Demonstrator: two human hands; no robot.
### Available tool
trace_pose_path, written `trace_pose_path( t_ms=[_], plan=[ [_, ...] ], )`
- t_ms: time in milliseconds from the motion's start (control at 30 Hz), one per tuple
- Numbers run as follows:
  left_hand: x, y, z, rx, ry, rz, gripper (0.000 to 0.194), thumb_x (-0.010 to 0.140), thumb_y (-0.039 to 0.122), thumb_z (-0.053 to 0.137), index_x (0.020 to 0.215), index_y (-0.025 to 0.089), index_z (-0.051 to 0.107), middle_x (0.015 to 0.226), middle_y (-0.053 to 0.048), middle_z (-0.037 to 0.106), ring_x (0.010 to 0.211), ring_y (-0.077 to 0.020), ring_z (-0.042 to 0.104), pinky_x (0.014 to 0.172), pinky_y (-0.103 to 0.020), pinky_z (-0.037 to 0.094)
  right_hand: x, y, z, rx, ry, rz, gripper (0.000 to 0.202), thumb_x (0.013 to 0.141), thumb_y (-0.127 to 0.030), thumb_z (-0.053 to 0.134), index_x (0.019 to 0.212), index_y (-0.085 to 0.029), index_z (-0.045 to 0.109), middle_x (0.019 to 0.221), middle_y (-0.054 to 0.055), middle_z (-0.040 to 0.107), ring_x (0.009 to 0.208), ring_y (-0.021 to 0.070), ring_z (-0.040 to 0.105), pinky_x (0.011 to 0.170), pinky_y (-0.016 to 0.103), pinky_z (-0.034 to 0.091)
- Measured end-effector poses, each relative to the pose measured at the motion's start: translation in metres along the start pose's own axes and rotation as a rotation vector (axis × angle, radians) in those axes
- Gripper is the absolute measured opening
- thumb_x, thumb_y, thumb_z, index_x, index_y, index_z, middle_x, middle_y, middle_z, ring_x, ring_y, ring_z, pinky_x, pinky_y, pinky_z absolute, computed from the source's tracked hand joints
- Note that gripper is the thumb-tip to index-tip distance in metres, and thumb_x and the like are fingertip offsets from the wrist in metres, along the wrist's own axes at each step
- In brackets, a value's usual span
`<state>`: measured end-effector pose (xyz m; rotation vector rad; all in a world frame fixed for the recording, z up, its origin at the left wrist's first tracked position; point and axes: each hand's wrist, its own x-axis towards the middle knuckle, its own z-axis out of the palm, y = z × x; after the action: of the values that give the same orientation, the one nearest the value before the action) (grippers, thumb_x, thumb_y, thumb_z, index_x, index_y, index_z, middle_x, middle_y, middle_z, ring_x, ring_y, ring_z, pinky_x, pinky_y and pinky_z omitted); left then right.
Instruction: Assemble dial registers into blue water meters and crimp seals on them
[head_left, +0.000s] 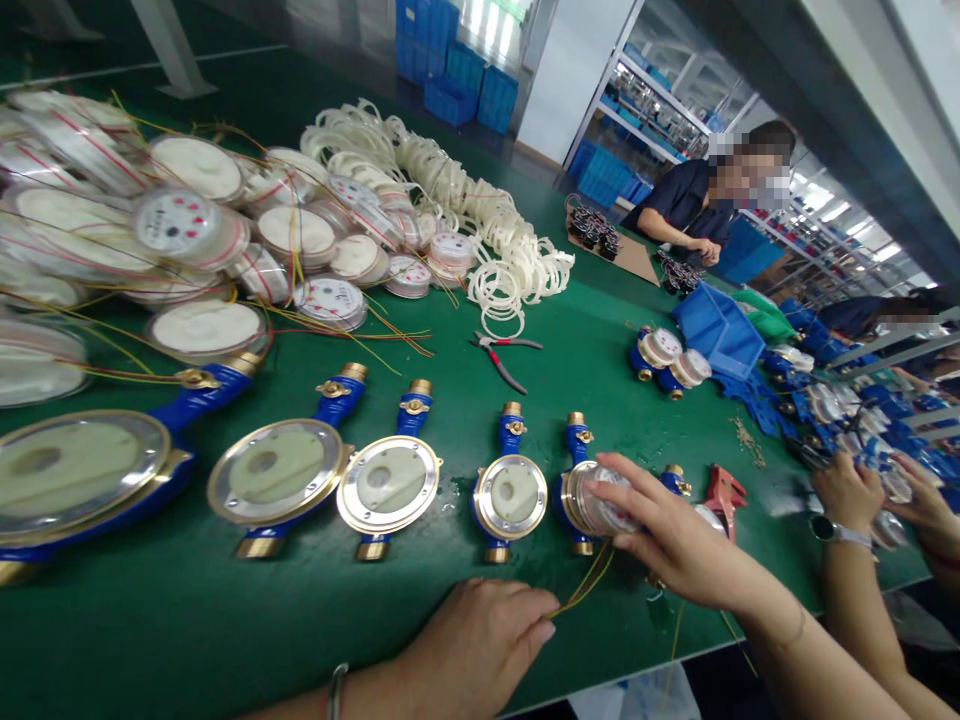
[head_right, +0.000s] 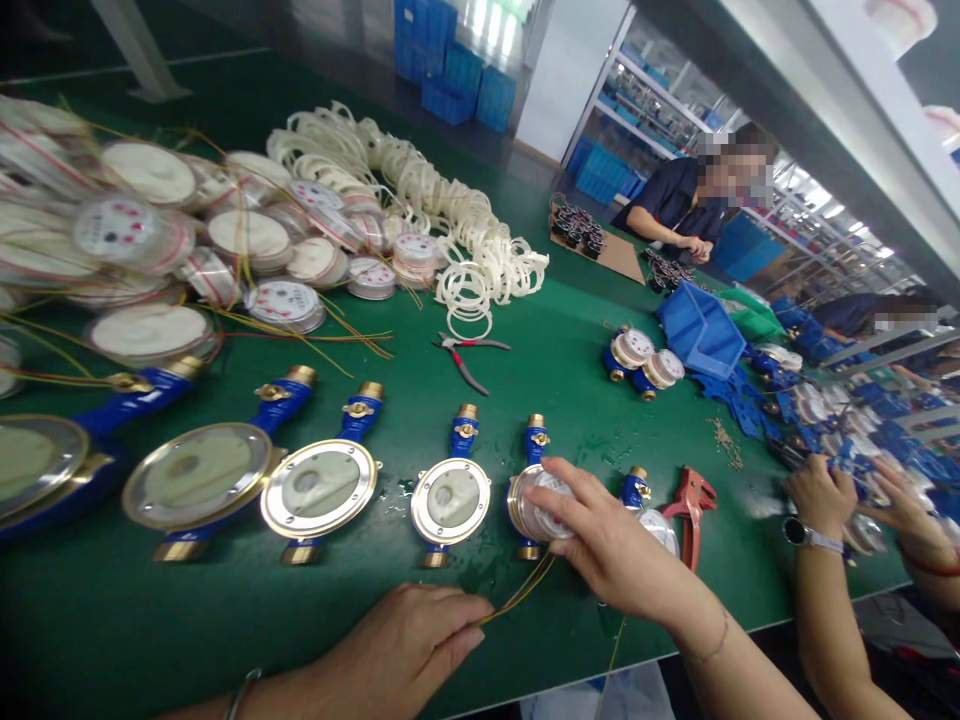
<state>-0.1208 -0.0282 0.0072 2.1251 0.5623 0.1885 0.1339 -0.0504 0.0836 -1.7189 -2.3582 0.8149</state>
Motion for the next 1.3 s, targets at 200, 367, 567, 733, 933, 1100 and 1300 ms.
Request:
trace_pose_path(
  t_ms=[200,367,567,733,933,1100,1300],
  plan=[
    [0.001,-0.005,0.004,0.044,-0.006,0.029,0.019,0.093,0.023,0.039,0.089,0.023,0.057,0.081,0.001,0.065,0.077,-0.0165,0.063,0.066,-0.025,0.042,0.004,0.028,0.002,0.568,0.157,0.073,0.055,0.089,-0.038,0.05,0.139,-0.034,0.029,0.149,0.003,0.027,0.137,0.0237,0.025,0.113,0.047,0.018],
    [0.001,-0.005,0.003,0.079,0.005,0.058,0.017,0.092,0.022,0.04,0.084,0.022,0.055,0.078,0.001,0.064,0.074,-0.0161,0.063,0.063,-0.025,0.041,0.007,0.037,0.003,0.811,0.187,0.159,0.053,0.088,-0.036,0.05,0.138,-0.034,0.032,0.147,0.002,0.031,0.135,0.0234,0.029,0.113,0.046,0.016],
    [0.0,-0.005,0.003,0.077,0.01,0.06,0.017,0.092,0.023,0.041,0.086,0.022,0.057,0.079,0.001,0.065,0.073,-0.0159,0.063,0.062,-0.025,0.041,0.006,0.038,-0.003,0.675,0.077,0.123,0.053,0.088,-0.034,0.052,0.138,-0.033,0.033,0.149,0.002,0.027,0.137,0.0231,0.024,0.114,0.045,0.013],
    [-0.001,-0.005,0.004,0.075,0.02,0.06,0.017,0.091,0.022,0.042,0.085,0.021,0.058,0.078,0.0,0.065,0.072,-0.0163,0.063,0.062,-0.025,0.041,0.003,0.037,-0.008,0.539,0.035,0.078,0.054,0.088,-0.036,0.051,0.138,-0.03,0.032,0.15,0.004,0.024,0.139,0.0233,0.017,0.114,0.047,0.013],
    [-0.001,-0.004,0.003,0.075,0.039,0.085,0.016,0.09,0.021,0.044,0.082,0.021,0.057,0.075,0.001,0.064,0.07,-0.0165,0.062,0.059,-0.025,0.04,0.001,0.037,-0.007,0.489,0.048,0.077,0.055,0.089,-0.04,0.049,0.139,-0.03,0.03,0.15,0.005,0.023,0.138,0.0243,0.022,0.113,0.048,0.019],
    [-0.001,-0.004,0.004,0.065,0.067,0.083,0.015,0.089,0.02,0.045,0.082,0.021,0.058,0.075,0.001,0.064,0.07,-0.0162,0.062,0.059,-0.025,0.04,0.001,0.036,-0.005,0.439,0.062,0.07,0.056,0.088,-0.041,0.049,0.139,-0.03,0.029,0.15,0.006,0.024,0.138,0.024,0.021,0.113,0.048,0.018],
    [-0.002,-0.002,0.0,0.062,0.048,0.098,0.016,0.089,0.02,0.044,0.082,0.02,0.059,0.075,0.0,0.065,0.07,-0.0161,0.062,0.059,-0.025,0.04,-0.001,0.026,-0.003,0.21,0.07,0.034,0.053,0.09,-0.037,0.046,0.14,-0.029,0.029,0.15,0.008,0.023,0.139,0.0246,0.021,0.112,0.049,0.022]
  ],
)
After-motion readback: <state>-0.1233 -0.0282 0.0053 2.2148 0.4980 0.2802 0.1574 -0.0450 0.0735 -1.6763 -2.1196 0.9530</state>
